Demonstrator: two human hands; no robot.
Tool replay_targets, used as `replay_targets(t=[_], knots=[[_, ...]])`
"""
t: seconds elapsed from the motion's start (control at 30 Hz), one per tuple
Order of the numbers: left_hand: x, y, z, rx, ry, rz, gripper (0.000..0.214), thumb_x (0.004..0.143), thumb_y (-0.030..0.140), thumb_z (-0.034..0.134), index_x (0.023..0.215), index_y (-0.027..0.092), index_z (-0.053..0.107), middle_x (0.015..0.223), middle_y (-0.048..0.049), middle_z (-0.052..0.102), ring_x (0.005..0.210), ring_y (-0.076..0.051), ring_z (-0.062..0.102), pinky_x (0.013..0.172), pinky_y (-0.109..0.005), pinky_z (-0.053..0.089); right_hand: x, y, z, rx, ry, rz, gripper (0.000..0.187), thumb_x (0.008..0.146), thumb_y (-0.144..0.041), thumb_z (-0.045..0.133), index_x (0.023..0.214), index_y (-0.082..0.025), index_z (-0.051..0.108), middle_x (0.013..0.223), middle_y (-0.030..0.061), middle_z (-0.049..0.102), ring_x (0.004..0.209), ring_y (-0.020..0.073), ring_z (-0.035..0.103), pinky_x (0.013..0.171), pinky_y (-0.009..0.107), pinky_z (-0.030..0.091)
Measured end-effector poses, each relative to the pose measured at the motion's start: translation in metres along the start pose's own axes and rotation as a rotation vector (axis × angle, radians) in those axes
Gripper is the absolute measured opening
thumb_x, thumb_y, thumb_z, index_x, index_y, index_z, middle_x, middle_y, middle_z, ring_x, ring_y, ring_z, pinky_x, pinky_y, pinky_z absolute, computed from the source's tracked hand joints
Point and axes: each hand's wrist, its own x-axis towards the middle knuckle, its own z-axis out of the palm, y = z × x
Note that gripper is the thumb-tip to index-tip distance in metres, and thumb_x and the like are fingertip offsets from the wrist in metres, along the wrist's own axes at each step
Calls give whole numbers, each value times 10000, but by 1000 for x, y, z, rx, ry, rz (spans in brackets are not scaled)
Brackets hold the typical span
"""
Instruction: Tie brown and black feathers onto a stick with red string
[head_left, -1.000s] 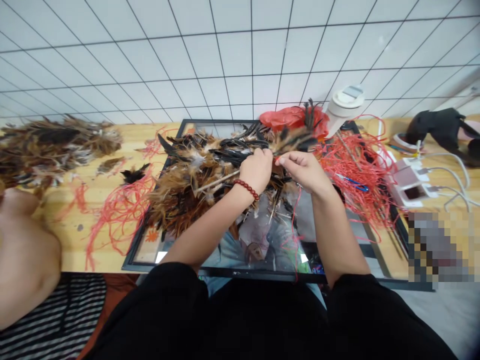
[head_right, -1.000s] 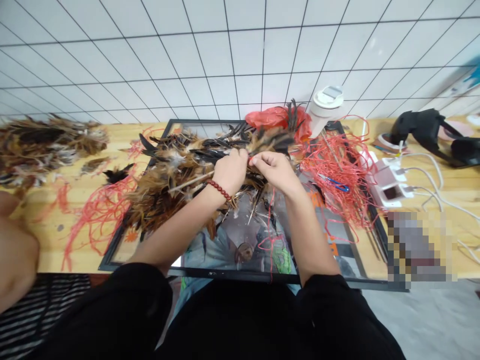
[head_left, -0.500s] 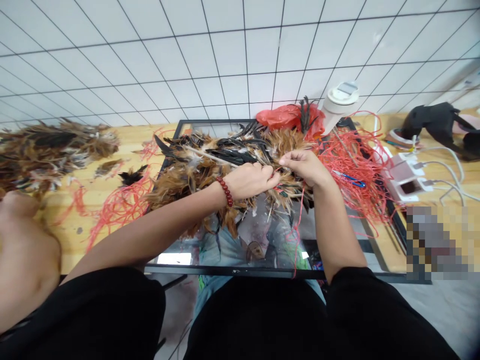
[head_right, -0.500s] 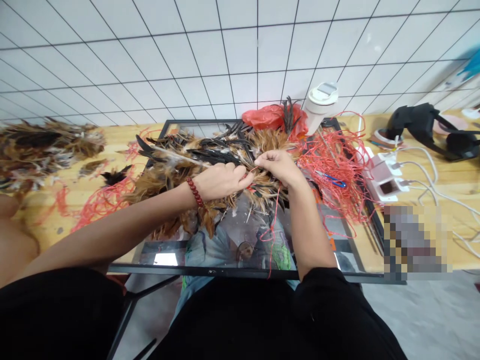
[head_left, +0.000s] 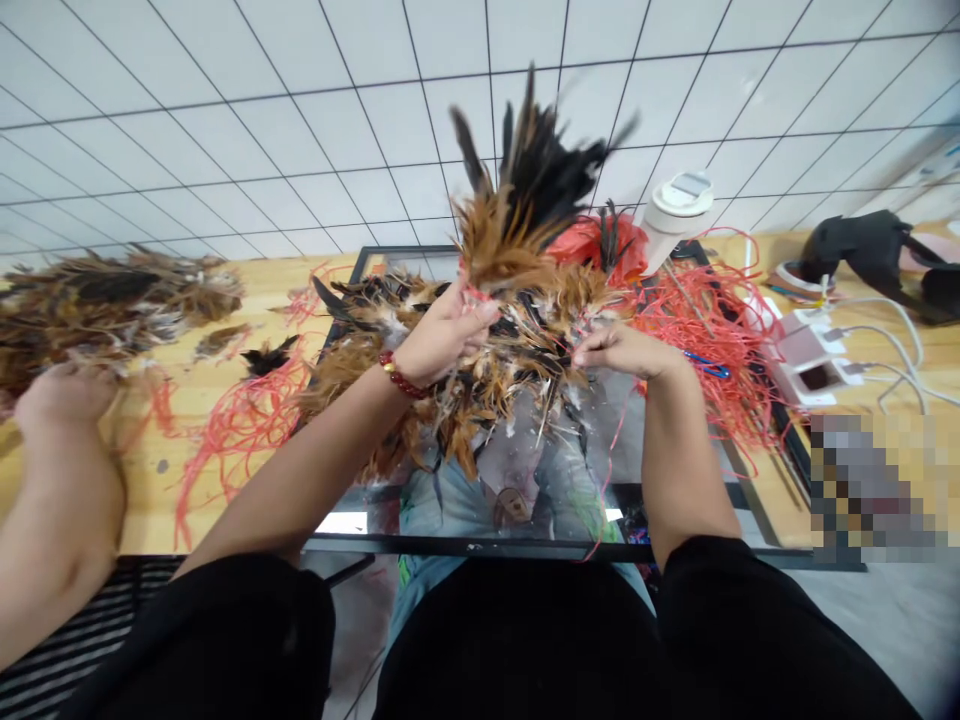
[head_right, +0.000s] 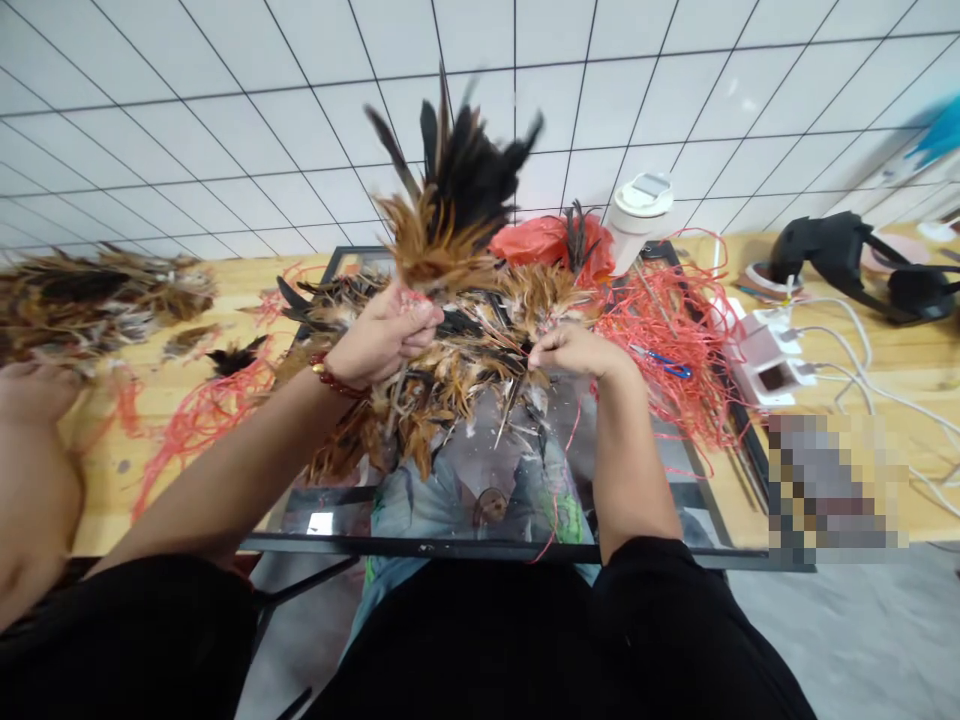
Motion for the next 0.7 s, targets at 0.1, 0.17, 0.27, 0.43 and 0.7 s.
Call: replay_targets(t=[0.1,0.17,0.27,0.43,0.7], knots=[[-2,-4,17,-211,-183,-126,390,689,402,821,725,155,522,676,37,475,449,-3,284,415,-125,145,1,-11,8,-33,-21,-36,196,690,-359,767,758,-175,766,739,29,717,704,154,625,719,292,505],[-3,-6,27,-274,-245,-174,435,663,398,848,683,135,503,657,44,462,434,13,266,394,-116,117,-1,-24,18,125,41,-142,306,682,-368,795,925,-188,747,912,43,732,836,164,644,788,298,523],[-2,-11,39,-341,-246,-219,410,686,359,843,679,127,504,629,48,464,417,18,268,375,-110,125,-2,-47,36,430,68,-231,424,690,-442,810,1011,-199,674,1014,54,705,887,154,649,794,288,545],[3,-20,47,-408,-188,-192,362,732,328,814,717,136,507,610,66,460,402,23,273,368,-96,154,2,-62,48,713,54,-65,431,688,-476,815,926,-188,601,675,-43,584,447,51,469,448,203,453],[16,-39,45,-514,-65,-166,360,752,279,800,743,151,464,667,64,484,417,25,286,366,-83,162,2,-49,39,601,8,-57,473,730,-607,730,769,-148,625,497,-82,331,401,31,214,375,192,147]])
